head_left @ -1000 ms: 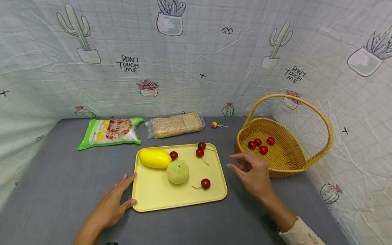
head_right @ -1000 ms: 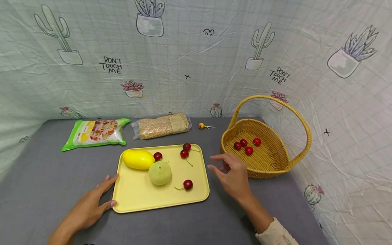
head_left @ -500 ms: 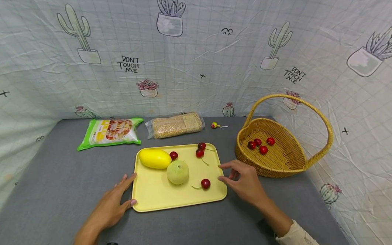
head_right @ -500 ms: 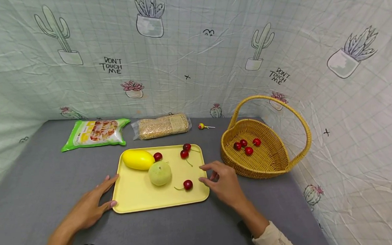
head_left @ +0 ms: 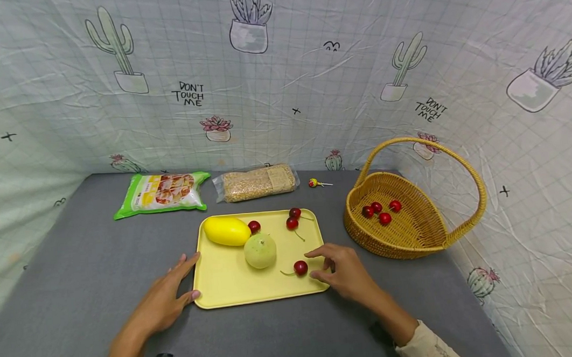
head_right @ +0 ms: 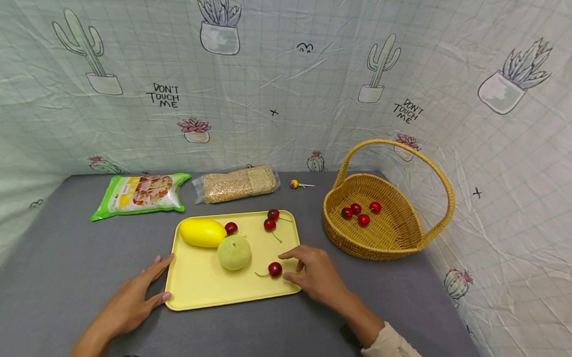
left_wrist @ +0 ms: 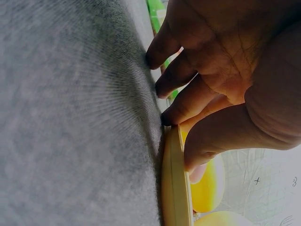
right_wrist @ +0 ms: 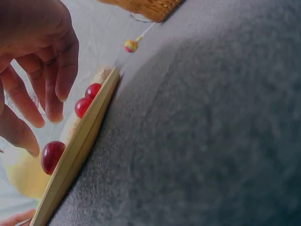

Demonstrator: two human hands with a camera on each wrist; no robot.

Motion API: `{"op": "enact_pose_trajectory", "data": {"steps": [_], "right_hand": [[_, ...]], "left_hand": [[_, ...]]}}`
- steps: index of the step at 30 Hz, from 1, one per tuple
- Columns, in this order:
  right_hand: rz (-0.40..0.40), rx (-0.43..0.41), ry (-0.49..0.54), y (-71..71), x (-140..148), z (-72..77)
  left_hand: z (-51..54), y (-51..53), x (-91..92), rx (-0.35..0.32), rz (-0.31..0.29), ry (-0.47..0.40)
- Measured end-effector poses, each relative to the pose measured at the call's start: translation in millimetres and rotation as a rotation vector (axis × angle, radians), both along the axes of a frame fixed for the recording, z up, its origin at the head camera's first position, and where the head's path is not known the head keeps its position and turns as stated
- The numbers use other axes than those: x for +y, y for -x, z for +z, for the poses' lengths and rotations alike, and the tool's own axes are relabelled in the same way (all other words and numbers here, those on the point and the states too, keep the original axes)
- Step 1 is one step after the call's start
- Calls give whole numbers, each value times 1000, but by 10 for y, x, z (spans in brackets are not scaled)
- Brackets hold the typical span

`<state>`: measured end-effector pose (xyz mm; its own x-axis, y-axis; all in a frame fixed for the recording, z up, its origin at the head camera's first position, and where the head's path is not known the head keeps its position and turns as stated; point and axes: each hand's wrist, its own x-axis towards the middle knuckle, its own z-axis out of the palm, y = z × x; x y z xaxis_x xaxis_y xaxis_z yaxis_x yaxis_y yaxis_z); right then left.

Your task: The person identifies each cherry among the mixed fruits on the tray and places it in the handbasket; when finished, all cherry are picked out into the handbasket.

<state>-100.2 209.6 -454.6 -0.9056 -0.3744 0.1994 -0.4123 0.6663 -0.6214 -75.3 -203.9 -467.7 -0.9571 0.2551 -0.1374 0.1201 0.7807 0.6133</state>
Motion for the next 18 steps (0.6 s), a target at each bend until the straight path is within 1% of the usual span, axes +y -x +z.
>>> {"op": "enact_pose_trajectory", "data": {"steps": [8, 18], "right_hand": [[42, 9, -36, 15, -60, -44], [55, -23, -108, 29, -140, -70]], "left_hand": [[-1, 0, -3, 0, -1, -3], [6, 1, -5, -13, 5, 2]]}}
